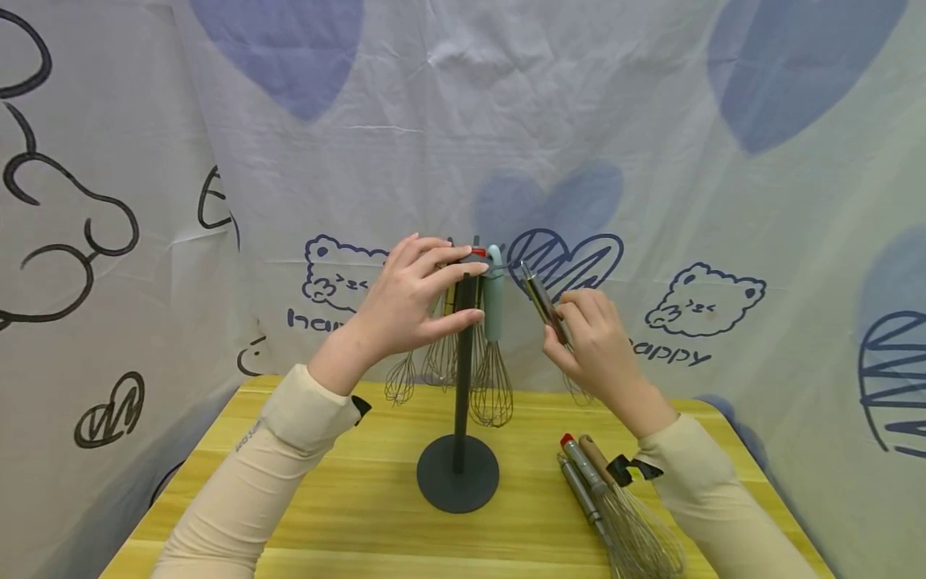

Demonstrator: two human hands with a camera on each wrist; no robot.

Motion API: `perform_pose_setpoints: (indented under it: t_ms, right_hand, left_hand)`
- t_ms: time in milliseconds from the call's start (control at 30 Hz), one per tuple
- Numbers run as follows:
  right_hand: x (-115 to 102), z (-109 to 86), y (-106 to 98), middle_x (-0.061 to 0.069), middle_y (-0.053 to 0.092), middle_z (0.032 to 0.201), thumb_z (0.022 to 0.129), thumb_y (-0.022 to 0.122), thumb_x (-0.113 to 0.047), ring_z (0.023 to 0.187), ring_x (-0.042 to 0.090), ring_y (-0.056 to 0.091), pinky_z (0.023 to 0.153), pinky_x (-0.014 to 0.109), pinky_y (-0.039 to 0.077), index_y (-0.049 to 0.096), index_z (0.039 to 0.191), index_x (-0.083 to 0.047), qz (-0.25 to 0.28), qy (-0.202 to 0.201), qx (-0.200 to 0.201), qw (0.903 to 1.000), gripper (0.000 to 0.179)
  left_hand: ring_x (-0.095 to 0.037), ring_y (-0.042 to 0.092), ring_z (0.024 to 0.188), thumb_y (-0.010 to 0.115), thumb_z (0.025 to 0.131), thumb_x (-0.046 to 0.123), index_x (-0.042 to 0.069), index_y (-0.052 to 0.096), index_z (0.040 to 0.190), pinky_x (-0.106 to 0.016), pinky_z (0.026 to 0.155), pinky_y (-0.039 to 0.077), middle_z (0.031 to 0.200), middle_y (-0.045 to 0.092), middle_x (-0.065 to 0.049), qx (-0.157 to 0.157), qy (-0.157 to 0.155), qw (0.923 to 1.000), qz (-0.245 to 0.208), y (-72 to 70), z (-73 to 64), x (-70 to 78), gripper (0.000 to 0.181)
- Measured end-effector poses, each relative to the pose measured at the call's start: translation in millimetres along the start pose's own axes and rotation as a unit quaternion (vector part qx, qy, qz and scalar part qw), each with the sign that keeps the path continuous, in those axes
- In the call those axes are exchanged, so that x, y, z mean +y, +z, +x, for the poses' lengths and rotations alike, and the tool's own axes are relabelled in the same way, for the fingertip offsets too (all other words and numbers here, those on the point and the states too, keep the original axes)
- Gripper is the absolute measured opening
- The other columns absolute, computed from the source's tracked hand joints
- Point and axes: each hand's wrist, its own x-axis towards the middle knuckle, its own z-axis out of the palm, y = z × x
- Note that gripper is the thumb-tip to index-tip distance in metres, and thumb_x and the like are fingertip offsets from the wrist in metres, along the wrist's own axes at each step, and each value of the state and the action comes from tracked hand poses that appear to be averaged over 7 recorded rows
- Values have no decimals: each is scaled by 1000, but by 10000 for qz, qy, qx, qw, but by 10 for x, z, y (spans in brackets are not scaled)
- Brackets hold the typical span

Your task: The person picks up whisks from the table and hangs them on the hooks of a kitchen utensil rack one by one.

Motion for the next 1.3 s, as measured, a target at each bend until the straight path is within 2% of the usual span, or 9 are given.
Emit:
perform_pose_setpoints:
  t_ms: [600,1000,1300]
  right_hand:
    - [-52,121,15,17,57,93,86,52,-15,87,33,50,77,44,43,59,82,1,-81,133,-344,9993,18]
    - [-120,84,89,16,57,92,86,53,-17,86,32,51,78,44,43,59,82,1,22,224,-389,9990,19]
    - [-180,56,166,16,58,95,83,57,-15,88,31,51,78,44,44,60,84,1,1,280,-378,9989,17]
  left_hand:
    - [-29,47,127,35,92,71,22,63,130,-55,117,23,135,60,-7,-16,5,10000,34,-3,12,3,68]
    - [-29,46,128,36,92,71,23,62,131,-55,117,23,136,59,-7,-95,-54,9999,34,1,2,9,67]
    - [-29,46,128,35,92,71,22,62,130,-55,117,23,136,59,-8,-37,-49,10000,13,6,1,0,68]
